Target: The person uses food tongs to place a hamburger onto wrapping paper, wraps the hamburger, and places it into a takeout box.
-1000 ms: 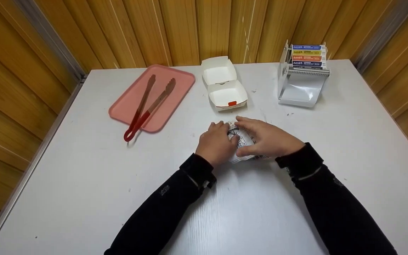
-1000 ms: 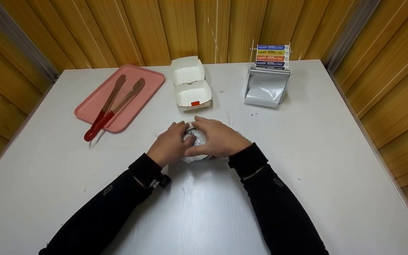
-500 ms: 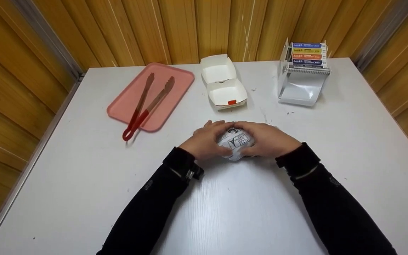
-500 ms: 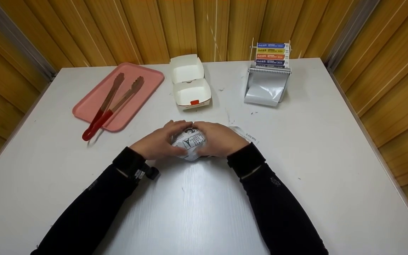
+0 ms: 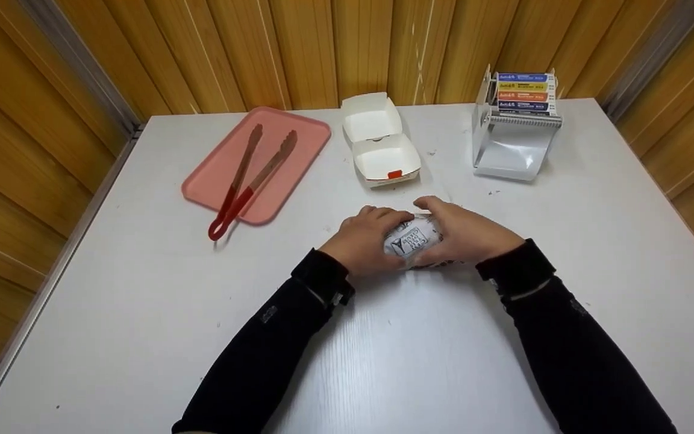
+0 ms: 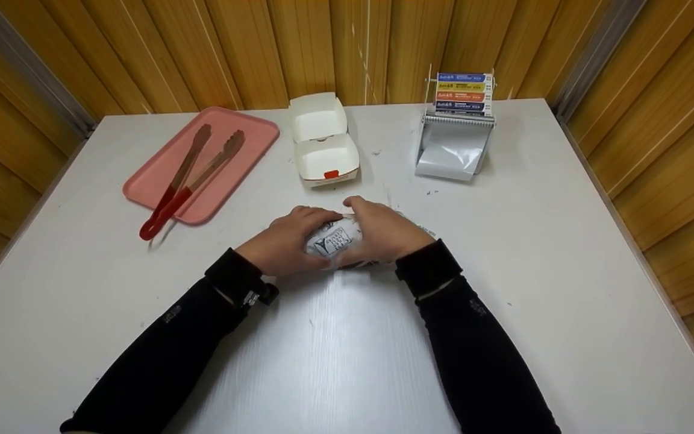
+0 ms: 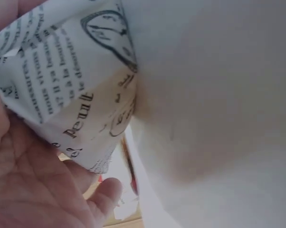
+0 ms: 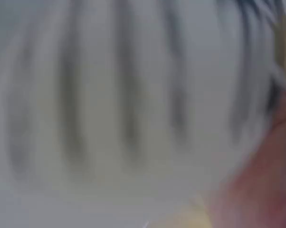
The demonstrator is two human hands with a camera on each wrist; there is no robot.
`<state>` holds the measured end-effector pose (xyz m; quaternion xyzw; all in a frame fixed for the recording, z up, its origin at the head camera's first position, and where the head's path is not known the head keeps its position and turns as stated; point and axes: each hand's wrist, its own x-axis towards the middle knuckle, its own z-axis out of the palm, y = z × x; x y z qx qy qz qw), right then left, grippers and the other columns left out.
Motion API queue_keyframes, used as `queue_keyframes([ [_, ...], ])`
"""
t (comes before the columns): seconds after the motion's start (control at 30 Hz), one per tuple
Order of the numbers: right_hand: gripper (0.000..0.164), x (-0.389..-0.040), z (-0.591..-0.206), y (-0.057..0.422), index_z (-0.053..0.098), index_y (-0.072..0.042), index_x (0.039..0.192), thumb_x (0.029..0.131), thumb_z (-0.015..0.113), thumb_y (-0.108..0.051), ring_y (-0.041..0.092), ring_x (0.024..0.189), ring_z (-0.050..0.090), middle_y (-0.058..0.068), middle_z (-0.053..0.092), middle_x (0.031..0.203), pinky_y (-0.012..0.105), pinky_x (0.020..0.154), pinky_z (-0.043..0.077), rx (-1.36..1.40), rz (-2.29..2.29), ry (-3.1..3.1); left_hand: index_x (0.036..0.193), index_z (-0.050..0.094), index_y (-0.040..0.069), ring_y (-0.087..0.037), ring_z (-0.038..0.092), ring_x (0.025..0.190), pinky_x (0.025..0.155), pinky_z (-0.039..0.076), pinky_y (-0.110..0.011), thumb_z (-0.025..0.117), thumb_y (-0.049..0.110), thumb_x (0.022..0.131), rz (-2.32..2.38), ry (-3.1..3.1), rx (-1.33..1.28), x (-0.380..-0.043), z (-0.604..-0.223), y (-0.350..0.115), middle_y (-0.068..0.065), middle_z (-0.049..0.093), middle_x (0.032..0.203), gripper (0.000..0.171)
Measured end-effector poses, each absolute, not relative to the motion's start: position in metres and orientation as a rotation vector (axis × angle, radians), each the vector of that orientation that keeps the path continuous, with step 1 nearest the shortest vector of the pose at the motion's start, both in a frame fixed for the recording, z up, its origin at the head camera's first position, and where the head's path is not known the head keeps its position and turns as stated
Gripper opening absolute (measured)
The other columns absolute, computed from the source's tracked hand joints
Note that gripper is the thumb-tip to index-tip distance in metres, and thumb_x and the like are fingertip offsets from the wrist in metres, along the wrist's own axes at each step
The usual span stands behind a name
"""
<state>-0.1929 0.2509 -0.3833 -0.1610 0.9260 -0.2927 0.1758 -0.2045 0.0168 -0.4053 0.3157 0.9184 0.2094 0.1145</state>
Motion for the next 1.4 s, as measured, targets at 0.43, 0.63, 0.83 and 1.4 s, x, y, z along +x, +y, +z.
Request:
queue_keyframes([
  [0.43, 0.074, -0.210, -0.389, 0.302, 0.054, -0.004, 0.147, 0.100, 0.061, -0.060, 0.035, 0.118, 0.063, 0.022, 0.067, 0.132, 0.057, 0.102, 0.050, -0.184, -0.737, 2.626, 0.157, 0.045, 0.033, -0.018, 0.040, 0.148, 0.124, 0.033, -0.049, 0.082, 0.041, 0.083, 0.628, 2.627, 0.847, -0.209, -0.399, 0.005, 0.004, 0.047, 0.161, 0.083],
  [0.63, 0.034, -0.213, -0.392, 0.309, 0.068, -0.002, 0.117, 0.091, 0.072, -0.025, 0.029, 0.102, 0.058, 0.013, 0.067, 0.108, 0.036, 0.083, 0.046, -0.122, -0.736, 2.668, 0.158, 0.044, 0.033, -0.019, 0.039, 0.149, 0.125, 0.032, -0.050, 0.082, 0.043, 0.083, 0.648, 2.621, 0.841, -0.210, -0.399, 0.004, 0.003, 0.046, 0.162, 0.085],
  [0.83, 0.022, -0.212, -0.388, 0.316, 0.072, -0.006, 0.103, 0.097, 0.064, -0.026, 0.021, 0.090, 0.055, 0.003, 0.063, 0.094, 0.030, 0.073, 0.044, -0.094, -0.894, 2.637, 0.158, 0.043, 0.032, -0.020, 0.039, 0.150, 0.125, 0.032, -0.049, 0.082, 0.040, 0.084, 0.654, 2.632, 0.817, -0.210, -0.398, 0.004, 0.004, 0.046, 0.163, 0.084],
  [1.4, 0.054, -0.209, -0.398, 0.313, 0.058, -0.005, 0.140, 0.109, 0.051, -0.048, 0.022, 0.116, 0.074, 0.007, 0.077, 0.125, 0.041, 0.102, 0.058, 0.123, -2.049, 1.483, 0.162, 0.038, 0.032, -0.024, 0.036, 0.153, 0.126, 0.029, -0.051, 0.079, 0.045, 0.088, 0.662, 2.671, 0.691, -0.215, -0.397, 0.004, 0.003, 0.040, 0.168, 0.085],
])
